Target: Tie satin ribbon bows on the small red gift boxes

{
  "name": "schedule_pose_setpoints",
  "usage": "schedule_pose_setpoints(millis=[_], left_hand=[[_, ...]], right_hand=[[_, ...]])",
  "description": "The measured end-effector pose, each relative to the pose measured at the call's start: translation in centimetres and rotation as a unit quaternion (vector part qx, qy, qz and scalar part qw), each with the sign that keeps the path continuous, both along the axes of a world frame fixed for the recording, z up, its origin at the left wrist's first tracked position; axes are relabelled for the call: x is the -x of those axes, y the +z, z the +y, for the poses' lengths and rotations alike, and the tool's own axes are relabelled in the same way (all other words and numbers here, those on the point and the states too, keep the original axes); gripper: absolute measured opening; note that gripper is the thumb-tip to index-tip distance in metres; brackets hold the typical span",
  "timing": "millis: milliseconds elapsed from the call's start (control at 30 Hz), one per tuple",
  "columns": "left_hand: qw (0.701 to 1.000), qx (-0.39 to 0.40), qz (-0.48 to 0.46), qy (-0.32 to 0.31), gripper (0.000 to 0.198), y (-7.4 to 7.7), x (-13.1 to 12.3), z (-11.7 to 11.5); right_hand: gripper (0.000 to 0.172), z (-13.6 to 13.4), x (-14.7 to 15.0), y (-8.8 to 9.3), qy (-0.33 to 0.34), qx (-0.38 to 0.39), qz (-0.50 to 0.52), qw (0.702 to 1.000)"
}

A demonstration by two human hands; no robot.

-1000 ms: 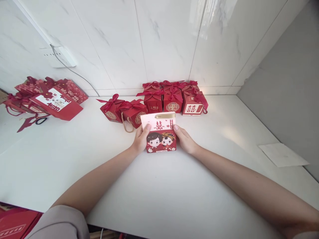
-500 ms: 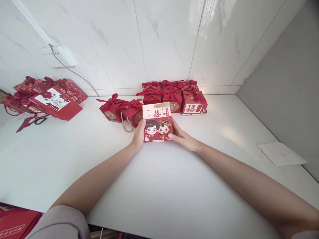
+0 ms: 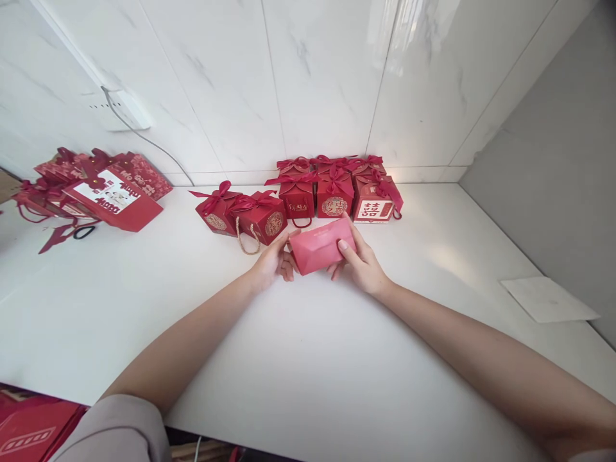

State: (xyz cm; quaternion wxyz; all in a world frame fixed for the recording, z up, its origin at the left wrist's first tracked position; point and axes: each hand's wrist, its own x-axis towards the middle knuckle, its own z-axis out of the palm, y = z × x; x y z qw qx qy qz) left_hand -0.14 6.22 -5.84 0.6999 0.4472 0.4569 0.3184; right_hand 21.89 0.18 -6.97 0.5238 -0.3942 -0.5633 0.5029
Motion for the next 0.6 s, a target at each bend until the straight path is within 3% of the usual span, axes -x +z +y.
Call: schedule_pose_setpoints(millis=[133, 267, 367, 433, 500, 600], left_hand=[[0.999, 0.025, -0.010, -0.031, 0.069, 0.1, 0.3, 0.3], [0.995, 0.005, -0.079, -0.060, 0.065, 0.8, 0.4, 0.0], [0.994, 0.000, -0.052, -0.097, 0.066, 1.9, 0.7, -0.7], [0.996, 0.003, -0.009, -0.083, 0.077, 2.9, 1.0, -1.5], [0.999, -0.005, 0.003, -0.053, 0.084, 4.0, 1.3, -2.8], [0.998, -0.039, -0.024, -0.050, 0.069, 5.5, 2.2, -5.2]], right_hand=[[0.083, 0.2, 0.3, 0.0, -0.003, 0.003, 0.019, 1.000], [0.069, -0.2, 0.1, 0.2, -0.030, -0.038, -0.072, 0.996], [0.059, -0.8, -0.2, 0.3, -0.050, -0.126, -0.196, 0.971], [0.054, -1.2, -0.2, 0.1, -0.044, -0.196, -0.247, 0.948], [0.050, -1.6, -0.1, -0.1, -0.054, -0.241, -0.250, 0.936], [0.050, -2.1, 0.1, -0.5, -0.066, -0.274, -0.240, 0.929]])
